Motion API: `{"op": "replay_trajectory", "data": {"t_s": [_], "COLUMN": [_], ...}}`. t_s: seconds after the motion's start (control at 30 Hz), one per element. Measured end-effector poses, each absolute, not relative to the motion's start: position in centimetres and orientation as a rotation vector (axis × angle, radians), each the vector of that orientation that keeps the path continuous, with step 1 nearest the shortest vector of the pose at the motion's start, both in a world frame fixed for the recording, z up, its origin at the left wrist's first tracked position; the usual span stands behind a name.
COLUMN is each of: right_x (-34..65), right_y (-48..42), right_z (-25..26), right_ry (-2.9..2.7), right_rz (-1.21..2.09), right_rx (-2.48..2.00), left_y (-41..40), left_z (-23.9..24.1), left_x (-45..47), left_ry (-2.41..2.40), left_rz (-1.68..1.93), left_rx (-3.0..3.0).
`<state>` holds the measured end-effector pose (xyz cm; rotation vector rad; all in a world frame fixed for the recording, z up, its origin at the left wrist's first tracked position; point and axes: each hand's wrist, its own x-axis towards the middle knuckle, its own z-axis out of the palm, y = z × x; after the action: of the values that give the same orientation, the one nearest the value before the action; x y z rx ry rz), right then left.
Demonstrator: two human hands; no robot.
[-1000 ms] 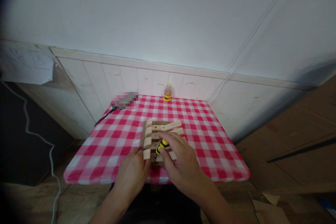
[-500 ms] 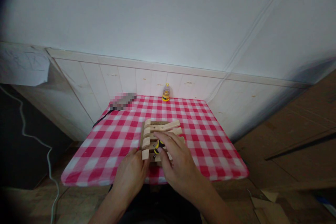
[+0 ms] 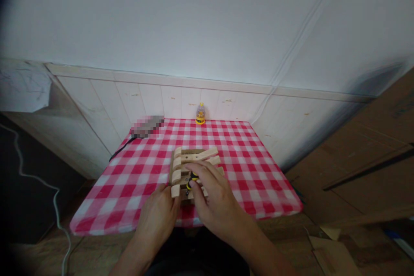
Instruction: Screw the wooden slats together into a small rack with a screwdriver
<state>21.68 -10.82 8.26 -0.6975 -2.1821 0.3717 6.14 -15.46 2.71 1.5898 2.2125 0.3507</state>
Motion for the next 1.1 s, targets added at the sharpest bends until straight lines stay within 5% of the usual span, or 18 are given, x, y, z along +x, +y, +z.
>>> {"op": "replay_trajectory", "data": {"t_s": [1.1], "right_x": [21.32], "right_y": [-10.56], "right_z": [7.95], "right_ry": [-2.124], "right_rz": [0.367], "right_rx": [-0.659], "left_y": [-15.48], "left_z": [2.34], "left_x": [6.18], "left_ry": [2.230], "left_rz": [0.368], "left_rx": [1.616]}}
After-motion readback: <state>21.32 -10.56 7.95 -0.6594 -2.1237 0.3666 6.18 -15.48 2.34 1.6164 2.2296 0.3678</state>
